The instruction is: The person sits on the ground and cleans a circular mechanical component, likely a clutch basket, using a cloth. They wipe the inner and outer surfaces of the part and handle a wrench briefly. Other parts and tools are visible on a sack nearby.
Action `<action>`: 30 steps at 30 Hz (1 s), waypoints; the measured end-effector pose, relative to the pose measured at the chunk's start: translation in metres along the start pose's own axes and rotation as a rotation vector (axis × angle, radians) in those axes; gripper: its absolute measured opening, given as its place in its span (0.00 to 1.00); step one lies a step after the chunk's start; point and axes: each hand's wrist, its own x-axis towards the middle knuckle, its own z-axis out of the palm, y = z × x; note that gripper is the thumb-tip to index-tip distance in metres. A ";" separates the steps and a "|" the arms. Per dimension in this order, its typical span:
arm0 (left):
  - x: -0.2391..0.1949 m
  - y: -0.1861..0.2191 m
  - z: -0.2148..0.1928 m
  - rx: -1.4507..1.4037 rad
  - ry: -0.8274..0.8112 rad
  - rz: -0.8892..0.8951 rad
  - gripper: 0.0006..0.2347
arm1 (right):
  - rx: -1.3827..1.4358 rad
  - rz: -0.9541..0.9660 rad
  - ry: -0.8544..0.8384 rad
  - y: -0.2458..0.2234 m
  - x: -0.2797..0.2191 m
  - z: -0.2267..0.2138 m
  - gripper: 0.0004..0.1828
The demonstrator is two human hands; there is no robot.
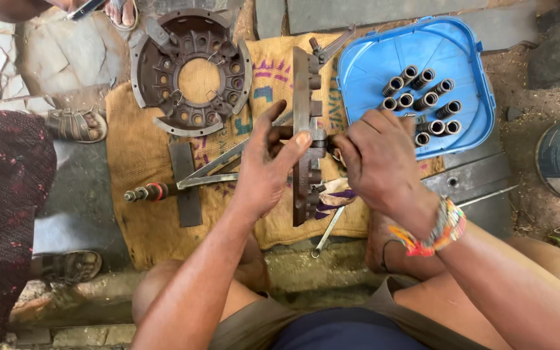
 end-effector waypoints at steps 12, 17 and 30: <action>0.003 -0.007 -0.006 0.008 -0.012 0.026 0.35 | 0.719 0.394 -0.220 0.035 -0.012 0.021 0.07; 0.005 -0.006 -0.008 0.031 -0.017 -0.015 0.36 | 1.167 0.594 -0.540 0.031 -0.016 0.038 0.34; 0.005 -0.010 -0.008 0.011 -0.014 -0.022 0.34 | 1.409 0.697 -0.455 0.023 -0.008 0.040 0.41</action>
